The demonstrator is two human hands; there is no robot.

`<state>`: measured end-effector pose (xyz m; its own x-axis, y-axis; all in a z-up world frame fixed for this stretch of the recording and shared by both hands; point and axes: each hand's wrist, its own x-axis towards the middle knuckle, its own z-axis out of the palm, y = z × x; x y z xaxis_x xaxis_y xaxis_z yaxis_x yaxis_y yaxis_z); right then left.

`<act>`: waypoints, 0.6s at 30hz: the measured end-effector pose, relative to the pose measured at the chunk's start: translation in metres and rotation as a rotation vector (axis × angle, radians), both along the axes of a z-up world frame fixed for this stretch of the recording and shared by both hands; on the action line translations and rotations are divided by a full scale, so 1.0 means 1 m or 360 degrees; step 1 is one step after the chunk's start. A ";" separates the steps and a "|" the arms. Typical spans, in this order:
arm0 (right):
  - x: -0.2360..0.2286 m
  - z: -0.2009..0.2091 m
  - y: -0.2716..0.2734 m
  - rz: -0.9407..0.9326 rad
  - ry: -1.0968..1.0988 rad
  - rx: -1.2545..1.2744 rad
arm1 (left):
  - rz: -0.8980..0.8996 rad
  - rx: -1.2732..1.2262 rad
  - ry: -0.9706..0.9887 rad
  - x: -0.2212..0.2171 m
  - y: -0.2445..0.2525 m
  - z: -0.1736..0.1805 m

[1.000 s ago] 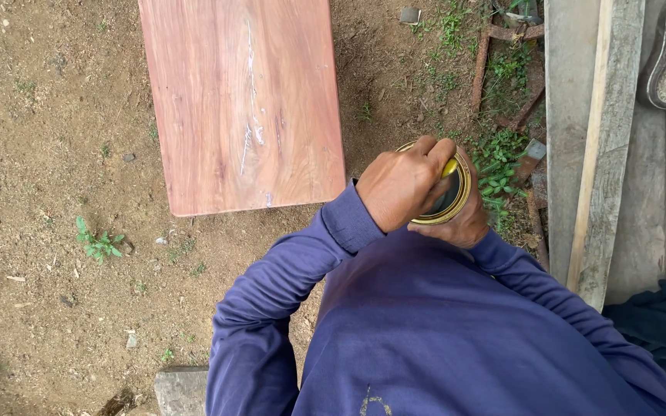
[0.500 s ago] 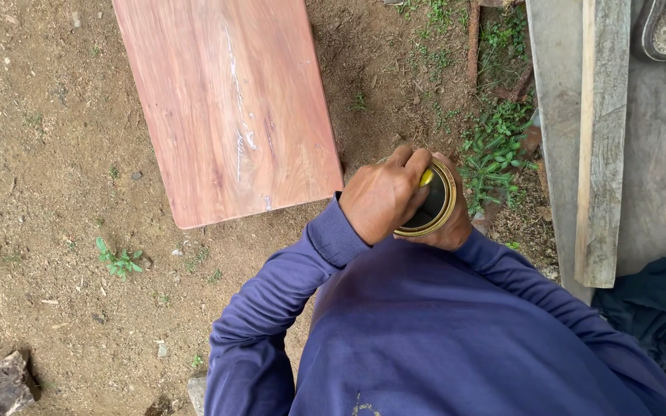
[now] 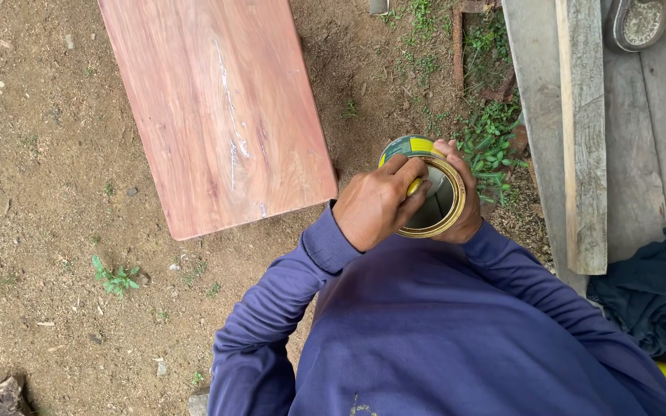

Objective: The recorder is mixing and thinning paint in a container using a brush and solvent.

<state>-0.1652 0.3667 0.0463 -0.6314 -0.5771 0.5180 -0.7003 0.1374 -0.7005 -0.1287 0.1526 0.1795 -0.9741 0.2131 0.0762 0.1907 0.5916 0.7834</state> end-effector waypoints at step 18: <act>0.011 0.018 0.007 -0.0124 -0.0115 -0.0022 | -0.0165 0.0045 0.0116 0.008 0.013 0.009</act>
<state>-0.1537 0.3740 0.0638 -0.7100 -0.5178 0.4772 -0.6356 0.1795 -0.7509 -0.1205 0.1654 0.1883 -0.9387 0.3089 0.1533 0.3065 0.5436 0.7814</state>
